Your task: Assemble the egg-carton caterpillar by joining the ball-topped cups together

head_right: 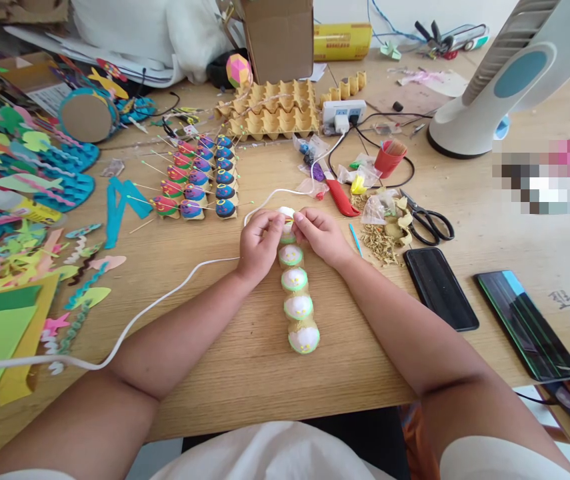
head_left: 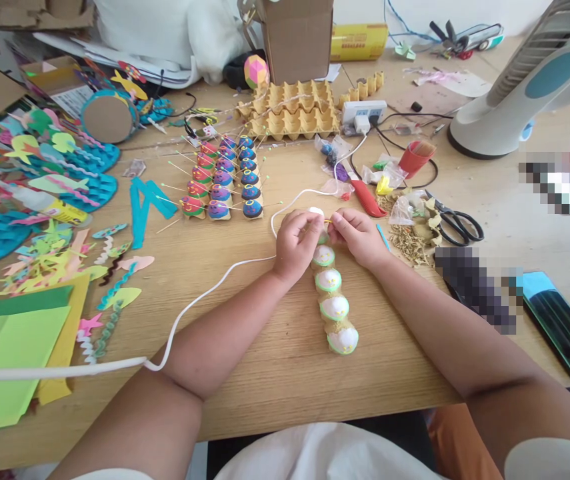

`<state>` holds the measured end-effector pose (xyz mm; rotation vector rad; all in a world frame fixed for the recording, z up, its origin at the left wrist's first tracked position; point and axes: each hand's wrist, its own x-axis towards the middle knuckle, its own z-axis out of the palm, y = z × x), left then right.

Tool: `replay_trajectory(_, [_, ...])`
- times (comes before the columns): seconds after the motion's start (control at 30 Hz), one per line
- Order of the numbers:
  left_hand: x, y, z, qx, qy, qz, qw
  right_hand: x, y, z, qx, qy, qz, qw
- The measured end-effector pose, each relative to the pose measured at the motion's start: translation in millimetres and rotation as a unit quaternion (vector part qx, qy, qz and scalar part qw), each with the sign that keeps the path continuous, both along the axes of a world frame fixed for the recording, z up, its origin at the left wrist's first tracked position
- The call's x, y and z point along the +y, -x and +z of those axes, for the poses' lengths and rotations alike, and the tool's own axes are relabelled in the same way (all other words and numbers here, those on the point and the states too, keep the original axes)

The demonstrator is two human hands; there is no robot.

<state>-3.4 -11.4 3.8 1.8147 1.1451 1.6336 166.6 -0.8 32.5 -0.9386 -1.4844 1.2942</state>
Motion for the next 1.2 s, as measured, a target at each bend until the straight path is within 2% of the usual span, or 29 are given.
replay_trajectory(0.13, [-2.1,-0.1,2.0,-0.021,0.029,-0.021,0.999,0.4,0.0,0.9,-0.007,-0.005,-0.007,1.000])
replay_trajectory(0.33, [-0.1,-0.8,-1.9,0.002,-0.028,-0.010,1.000,1.3,0.5,-1.2,0.017,0.003,-0.008,1.000])
replay_trajectory(0.73, [1.8,0.1,-1.9,0.002,-0.044,0.006,0.999,0.6,1.0,-0.3,0.061,0.019,0.028,0.998])
replay_trajectory(1.03, [-1.1,0.0,0.8,-0.057,0.013,-0.022,0.998,-0.5,1.5,3.9,0.053,0.031,-0.009,0.998])
replay_trajectory(1.2, [-0.7,-0.1,-1.7,-0.015,-0.026,-0.028,0.999,0.0,1.5,3.7,0.062,0.043,-0.014,0.997])
